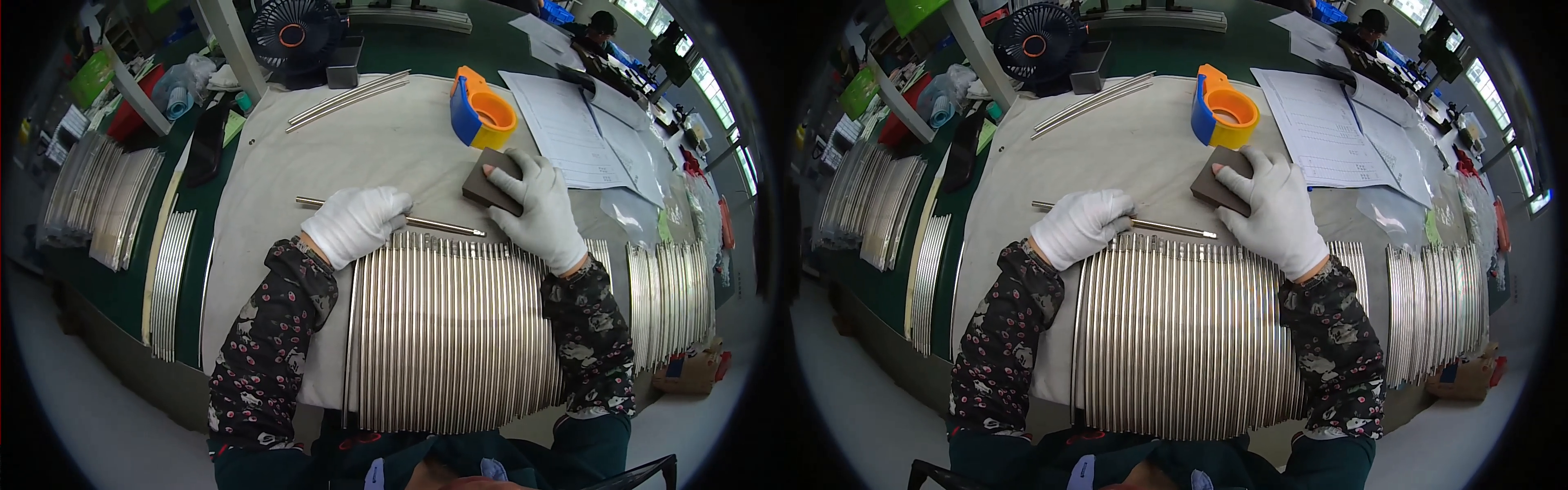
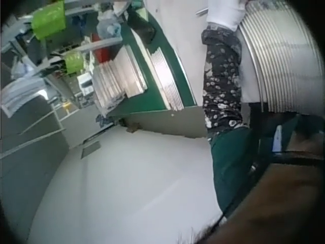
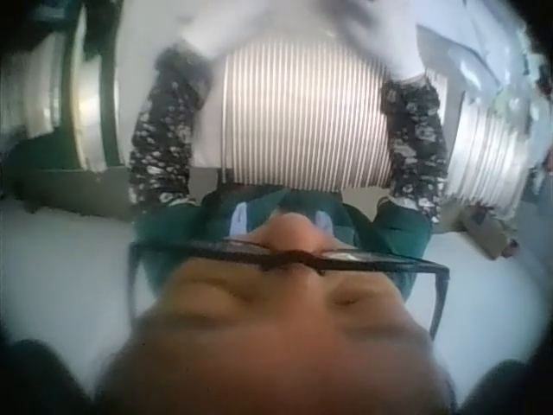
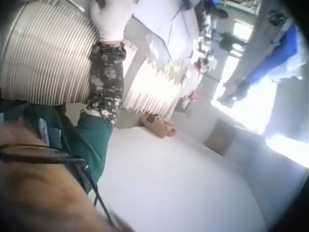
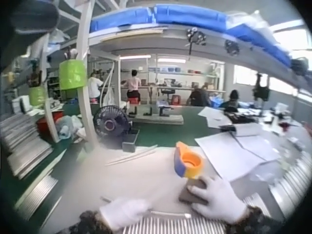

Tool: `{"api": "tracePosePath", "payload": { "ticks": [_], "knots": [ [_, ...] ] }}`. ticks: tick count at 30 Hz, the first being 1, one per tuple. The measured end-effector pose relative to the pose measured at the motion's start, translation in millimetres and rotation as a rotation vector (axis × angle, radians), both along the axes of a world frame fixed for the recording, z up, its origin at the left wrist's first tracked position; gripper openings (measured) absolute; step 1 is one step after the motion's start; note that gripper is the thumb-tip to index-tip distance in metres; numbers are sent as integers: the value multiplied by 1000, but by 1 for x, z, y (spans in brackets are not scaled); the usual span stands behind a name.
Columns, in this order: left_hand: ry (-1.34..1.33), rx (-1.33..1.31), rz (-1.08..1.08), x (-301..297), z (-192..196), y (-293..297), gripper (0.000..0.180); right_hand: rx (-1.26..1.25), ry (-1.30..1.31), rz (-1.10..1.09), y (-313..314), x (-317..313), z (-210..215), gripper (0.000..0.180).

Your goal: Sanding and organizing metal rods at a manufacturing workbench.

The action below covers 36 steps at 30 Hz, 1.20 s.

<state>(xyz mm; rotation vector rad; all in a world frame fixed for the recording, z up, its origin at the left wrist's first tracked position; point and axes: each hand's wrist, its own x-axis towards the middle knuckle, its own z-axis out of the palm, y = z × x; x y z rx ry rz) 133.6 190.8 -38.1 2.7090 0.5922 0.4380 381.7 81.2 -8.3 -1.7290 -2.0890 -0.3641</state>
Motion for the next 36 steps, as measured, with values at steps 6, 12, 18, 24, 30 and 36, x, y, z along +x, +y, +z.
{"api": "tracePosePath", "payload": {
  "ticks": [6, 12, 18, 24, 30, 36],
  "knots": [
    [-87, -112, 28, -8, 2, -3, 10, -36, 190, 262, -18, -23, 21, 56],
    [-203, -38, -60, -8, 1, -8, 7, 73, 236, 33, -38, -10, 36, 57],
    [-265, -13, -291, 9, 40, -55, 10, 158, 217, -196, -108, 9, 46, 55],
    [-103, 209, -603, 52, 38, -108, 15, 232, 377, -411, -211, 26, 9, 54],
    [-97, 229, -759, 102, 41, -145, 12, 315, 720, -649, -303, 37, -31, 54],
    [-10, 254, -775, 115, 37, -170, 8, 298, 728, -695, -331, 41, -55, 54]
  ]
}}
